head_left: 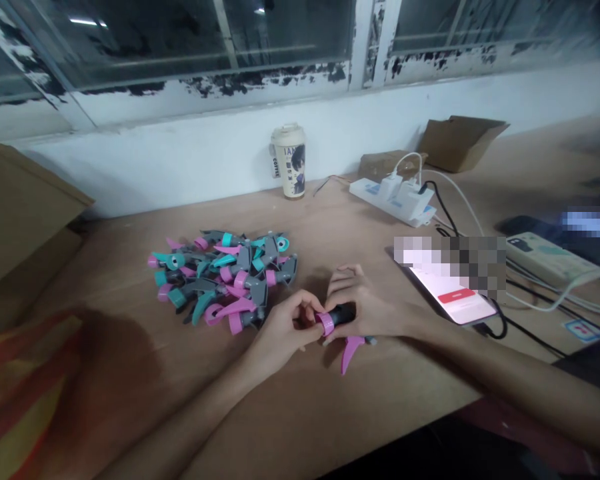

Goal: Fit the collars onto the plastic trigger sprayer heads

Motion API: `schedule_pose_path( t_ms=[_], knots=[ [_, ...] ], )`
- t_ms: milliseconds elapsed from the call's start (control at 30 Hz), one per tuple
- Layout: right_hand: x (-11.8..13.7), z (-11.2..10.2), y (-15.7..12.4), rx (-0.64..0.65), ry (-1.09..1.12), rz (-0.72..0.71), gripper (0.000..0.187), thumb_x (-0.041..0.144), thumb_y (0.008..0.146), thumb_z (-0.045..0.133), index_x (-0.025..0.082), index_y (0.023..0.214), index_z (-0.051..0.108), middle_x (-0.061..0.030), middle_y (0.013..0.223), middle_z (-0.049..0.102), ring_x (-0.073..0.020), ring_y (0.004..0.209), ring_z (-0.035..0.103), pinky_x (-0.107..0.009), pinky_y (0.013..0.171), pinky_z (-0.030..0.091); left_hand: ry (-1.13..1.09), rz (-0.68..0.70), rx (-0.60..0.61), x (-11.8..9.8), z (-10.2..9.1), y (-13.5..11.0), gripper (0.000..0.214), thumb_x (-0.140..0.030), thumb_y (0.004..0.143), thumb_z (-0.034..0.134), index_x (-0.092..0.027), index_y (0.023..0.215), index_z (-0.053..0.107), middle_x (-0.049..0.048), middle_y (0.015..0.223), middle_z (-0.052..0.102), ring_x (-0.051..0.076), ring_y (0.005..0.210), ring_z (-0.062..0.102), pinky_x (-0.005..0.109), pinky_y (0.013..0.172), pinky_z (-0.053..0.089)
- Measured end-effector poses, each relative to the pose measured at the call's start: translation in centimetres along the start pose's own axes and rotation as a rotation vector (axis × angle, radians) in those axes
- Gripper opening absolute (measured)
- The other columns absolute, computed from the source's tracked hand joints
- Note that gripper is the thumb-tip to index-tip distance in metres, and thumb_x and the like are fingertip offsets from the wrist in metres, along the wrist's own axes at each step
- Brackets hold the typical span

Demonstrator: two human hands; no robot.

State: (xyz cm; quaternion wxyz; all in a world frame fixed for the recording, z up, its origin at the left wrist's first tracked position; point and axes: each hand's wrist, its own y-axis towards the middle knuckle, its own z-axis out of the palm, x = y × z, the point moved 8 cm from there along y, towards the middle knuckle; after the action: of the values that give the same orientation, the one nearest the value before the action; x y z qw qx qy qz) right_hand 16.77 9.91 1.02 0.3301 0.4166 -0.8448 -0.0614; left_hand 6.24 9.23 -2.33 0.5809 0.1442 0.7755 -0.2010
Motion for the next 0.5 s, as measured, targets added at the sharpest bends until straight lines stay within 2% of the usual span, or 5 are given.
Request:
schedule_pose_path(
  t_ms=[333,500],
  knots=[
    [0.55,-0.83,0.34,-0.066,-0.022,0.000,0.035,0.055,0.062,0.071,0.023,0.074,0.066,0.0036,0.070,0.063,-0.0140,0.076,0.055,-0.036,0.091,0.024,0.018,0.023,-0.058,-0.57,-0.22,-0.19,0.018,-0.024,0.074,0.061,-0.019,0.084,0.047,-0.0048,0.072,0.040,0.007,0.059,0.043,0.012,0.039,0.036],
    [0.67,-0.92,0.28,-0.070,-0.027,-0.002,0.035,0.055,0.062,0.071,0.022,0.074,0.065,0.0039,0.069,0.063,-0.0137,0.074,0.055,-0.037,0.092,0.023,0.045,0.072,-0.070,-0.92,-0.26,-0.20,0.017,-0.019,0.073,0.060,-0.018,0.082,0.046,-0.0048,0.072,0.041,0.006,0.058,0.042,0.015,0.044,0.035]
  ],
)
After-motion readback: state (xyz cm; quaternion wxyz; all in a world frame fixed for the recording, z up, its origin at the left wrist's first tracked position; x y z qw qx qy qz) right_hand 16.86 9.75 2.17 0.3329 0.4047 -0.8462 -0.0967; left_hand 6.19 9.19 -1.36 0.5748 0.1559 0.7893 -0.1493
